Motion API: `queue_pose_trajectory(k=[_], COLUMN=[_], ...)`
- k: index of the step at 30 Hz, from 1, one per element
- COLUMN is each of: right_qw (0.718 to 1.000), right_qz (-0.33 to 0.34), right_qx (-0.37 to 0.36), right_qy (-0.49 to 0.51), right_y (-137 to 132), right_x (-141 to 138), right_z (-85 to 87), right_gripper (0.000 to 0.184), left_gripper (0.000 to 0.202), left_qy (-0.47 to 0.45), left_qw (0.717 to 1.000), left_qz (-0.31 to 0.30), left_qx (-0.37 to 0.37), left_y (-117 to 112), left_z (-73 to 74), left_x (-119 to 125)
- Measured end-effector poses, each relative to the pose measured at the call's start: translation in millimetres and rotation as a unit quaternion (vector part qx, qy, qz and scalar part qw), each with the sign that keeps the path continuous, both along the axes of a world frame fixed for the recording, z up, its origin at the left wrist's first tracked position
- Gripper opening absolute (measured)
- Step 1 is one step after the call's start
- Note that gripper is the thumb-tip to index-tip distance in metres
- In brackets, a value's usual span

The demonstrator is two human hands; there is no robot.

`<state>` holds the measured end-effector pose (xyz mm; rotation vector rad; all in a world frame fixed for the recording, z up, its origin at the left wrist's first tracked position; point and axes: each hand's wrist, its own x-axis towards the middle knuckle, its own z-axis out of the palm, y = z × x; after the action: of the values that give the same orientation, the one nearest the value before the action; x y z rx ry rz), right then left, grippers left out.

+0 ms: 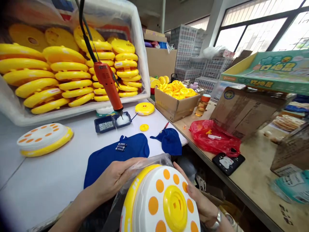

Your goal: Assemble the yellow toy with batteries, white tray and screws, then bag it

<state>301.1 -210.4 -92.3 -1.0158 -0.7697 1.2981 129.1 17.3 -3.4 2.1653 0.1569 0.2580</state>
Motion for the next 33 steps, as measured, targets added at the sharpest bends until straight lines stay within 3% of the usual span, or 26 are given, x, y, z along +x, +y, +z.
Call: queue_pose_trajectory(k=[3, 5, 9, 12, 16, 19, 22, 25, 27, 30, 33], right_qw=[0.992, 0.991, 0.995, 0.996, 0.996, 0.998, 0.999, 0.992, 0.986, 0.985, 0.986], right_qz=[0.019, 0.013, 0.014, 0.017, 0.032, 0.020, -0.023, -0.086, -0.126, -0.147, -0.147], right_qx=[0.020, 0.028, 0.030, 0.029, 0.016, -0.010, -0.043, -0.087, -0.109, -0.092, -0.074], right_qy=[0.124, 0.130, 0.095, 0.085, 0.083, 0.058, 0.023, 0.018, 0.021, 0.023, 0.015], right_y=[1, -2, -9, -10, 1, 3, -8, -27, -41, -59, -77], right_x=[7, 11, 16, 16, 16, 18, 17, 12, 8, 3, 2], right_z=[1.9, 4.9, 13.0, 14.3, 2.0, -15.5, -37.2, -58.9, -68.9, -70.5, -57.7], right_gripper=[0.090, 0.103, 0.110, 0.108, 0.112, 0.118, 0.116, 0.118, 0.117, 0.102, 0.096], left_gripper=[0.039, 0.038, 0.034, 0.033, 0.040, 0.045, 0.046, 0.049, 0.050, 0.051, 0.049], left_qy=[-0.005, 0.014, 0.032, 0.020, -0.009, -0.043, -0.060, -0.005, 0.012, -0.019, -0.052], left_qw=[0.999, 0.998, 0.995, 0.997, 0.989, 0.946, 0.919, 0.916, 0.923, 0.943, 0.957], left_qz=[-0.031, -0.051, -0.092, -0.067, 0.043, 0.070, 0.060, -0.046, -0.083, -0.030, 0.020], left_qx=[0.009, 0.020, 0.009, -0.030, -0.141, -0.313, -0.384, -0.398, -0.375, -0.332, -0.285], left_y=[5, 7, 3, -1, -4, -7, -19, -33, -36, -31, -22], left_z=[26.0, 37.6, 38.0, 19.9, -18.6, -44.4, -59.2, -73.0, -87.4, -112.8, -127.6], left_x=[2, 1, -2, 2, 31, 66, 92, 102, 103, 108, 114])
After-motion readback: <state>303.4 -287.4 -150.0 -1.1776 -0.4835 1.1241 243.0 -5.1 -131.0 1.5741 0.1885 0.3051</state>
